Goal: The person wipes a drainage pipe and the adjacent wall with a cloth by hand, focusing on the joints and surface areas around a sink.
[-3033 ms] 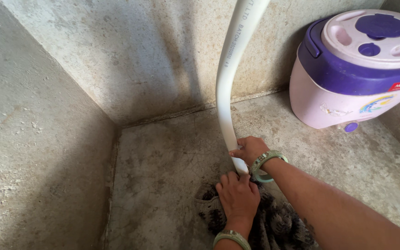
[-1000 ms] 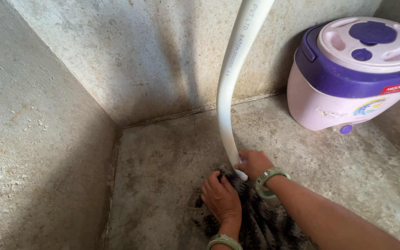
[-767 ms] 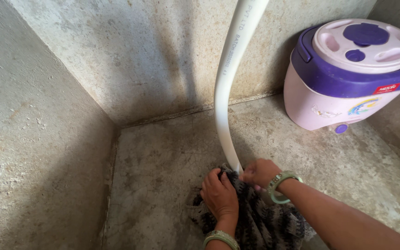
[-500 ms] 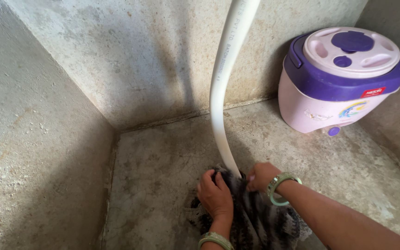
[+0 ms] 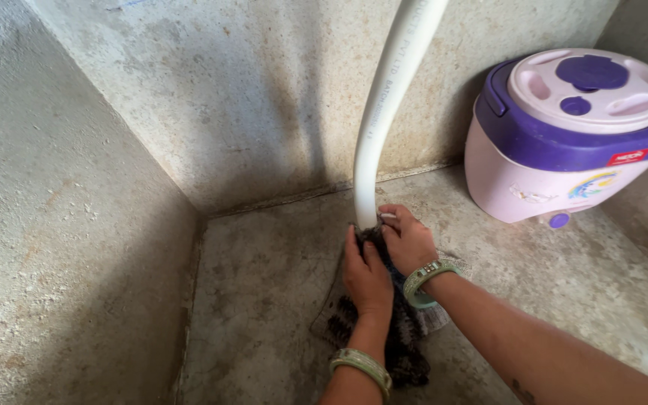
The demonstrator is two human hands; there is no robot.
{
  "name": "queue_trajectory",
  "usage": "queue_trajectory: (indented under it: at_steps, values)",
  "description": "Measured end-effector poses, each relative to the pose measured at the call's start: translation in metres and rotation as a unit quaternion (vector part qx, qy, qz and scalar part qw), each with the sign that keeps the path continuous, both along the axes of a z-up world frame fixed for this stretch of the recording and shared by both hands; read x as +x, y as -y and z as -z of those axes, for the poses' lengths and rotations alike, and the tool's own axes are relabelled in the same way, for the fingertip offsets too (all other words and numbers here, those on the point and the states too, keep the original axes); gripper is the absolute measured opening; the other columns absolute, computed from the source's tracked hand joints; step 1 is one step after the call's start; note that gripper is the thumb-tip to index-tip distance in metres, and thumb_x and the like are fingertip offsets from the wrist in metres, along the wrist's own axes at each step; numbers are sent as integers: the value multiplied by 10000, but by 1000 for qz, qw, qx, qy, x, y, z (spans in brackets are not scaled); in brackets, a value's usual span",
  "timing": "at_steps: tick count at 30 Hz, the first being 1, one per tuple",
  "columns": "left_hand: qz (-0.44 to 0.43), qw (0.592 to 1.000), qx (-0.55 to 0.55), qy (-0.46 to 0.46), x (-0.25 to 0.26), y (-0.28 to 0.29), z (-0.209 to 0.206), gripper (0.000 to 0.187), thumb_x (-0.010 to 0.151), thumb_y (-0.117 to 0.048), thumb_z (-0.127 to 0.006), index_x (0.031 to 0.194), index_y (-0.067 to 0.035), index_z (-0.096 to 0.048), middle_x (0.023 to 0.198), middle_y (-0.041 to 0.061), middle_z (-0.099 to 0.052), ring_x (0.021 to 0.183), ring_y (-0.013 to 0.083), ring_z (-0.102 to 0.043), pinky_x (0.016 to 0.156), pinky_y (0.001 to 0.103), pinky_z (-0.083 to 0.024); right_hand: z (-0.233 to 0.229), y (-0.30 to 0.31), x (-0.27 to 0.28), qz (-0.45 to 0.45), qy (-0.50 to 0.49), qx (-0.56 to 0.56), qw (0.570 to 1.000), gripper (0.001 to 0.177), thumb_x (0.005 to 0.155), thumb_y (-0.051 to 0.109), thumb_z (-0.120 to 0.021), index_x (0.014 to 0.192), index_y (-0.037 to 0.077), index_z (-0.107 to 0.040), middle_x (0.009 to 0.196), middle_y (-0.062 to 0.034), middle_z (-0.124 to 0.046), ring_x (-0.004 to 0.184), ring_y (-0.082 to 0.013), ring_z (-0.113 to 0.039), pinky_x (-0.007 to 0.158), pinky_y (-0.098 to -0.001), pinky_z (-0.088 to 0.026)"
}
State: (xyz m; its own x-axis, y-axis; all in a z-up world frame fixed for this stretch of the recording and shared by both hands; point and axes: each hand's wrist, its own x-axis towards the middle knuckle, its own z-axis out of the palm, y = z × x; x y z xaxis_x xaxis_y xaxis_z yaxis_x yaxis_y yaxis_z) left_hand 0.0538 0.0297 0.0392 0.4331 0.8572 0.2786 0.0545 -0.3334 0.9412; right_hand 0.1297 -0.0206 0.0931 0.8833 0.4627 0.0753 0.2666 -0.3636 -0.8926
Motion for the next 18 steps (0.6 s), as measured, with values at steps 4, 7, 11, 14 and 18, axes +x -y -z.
queue_trajectory:
  at_steps: [4, 7, 11, 14, 18]
  values:
    - [55, 996, -62, -23, -5, 2, 2, 494, 1027, -258, -500, 1497, -112, -454, 1393, 153, -607, 1219, 296, -644, 923, 407, -564, 7, 4, 6, -31, -86, -16, 996, 322, 979, 121, -555, 1292, 111, -632, 1273, -69, -738, 1155, -169, -715, 1000, -320, -562]
    - [69, 993, -65, -71, -8, -1, 8, 482, 1032, -280, -495, 1487, -122, -478, 1352, 132, -664, 1164, 268, -702, 912, 397, -581, 18, 11, 10, -65, -123, -5, 990, 352, 982, 107, -529, 1324, 103, -610, 1312, -71, -715, 1213, -158, -677, 1038, -326, -532]
    - [104, 989, -46, -95, -19, 0, 19, 482, 1046, -283, -486, 1497, -113, -463, 1305, 144, -685, 1140, 280, -706, 896, 407, -579, 37, 14, 10, -77, -148, -33, 985, 381, 986, 129, -508, 1357, 129, -594, 1343, -40, -696, 1245, -159, -659, 1066, -334, -503]
    - [139, 976, -78, -151, -25, 2, 26, 501, 1054, -300, -456, 1519, -118, -411, 1243, 137, -665, 1104, 286, -682, 866, 420, -571, 52, 18, 16, -102, -114, -75, 985, 400, 983, 146, -510, 1374, 131, -590, 1333, -43, -708, 1231, -180, -670, 1059, -352, -504]
    - [156, 961, -49, -222, -31, 4, 36, 510, 1046, -288, -467, 1525, -120, -414, 1199, 151, -624, 1091, 308, -630, 873, 455, -550, 70, 24, 17, -122, -74, -172, 975, 394, 991, 181, -521, 1379, 144, -579, 1298, -64, -716, 1202, -205, -663, 1046, -367, -494]
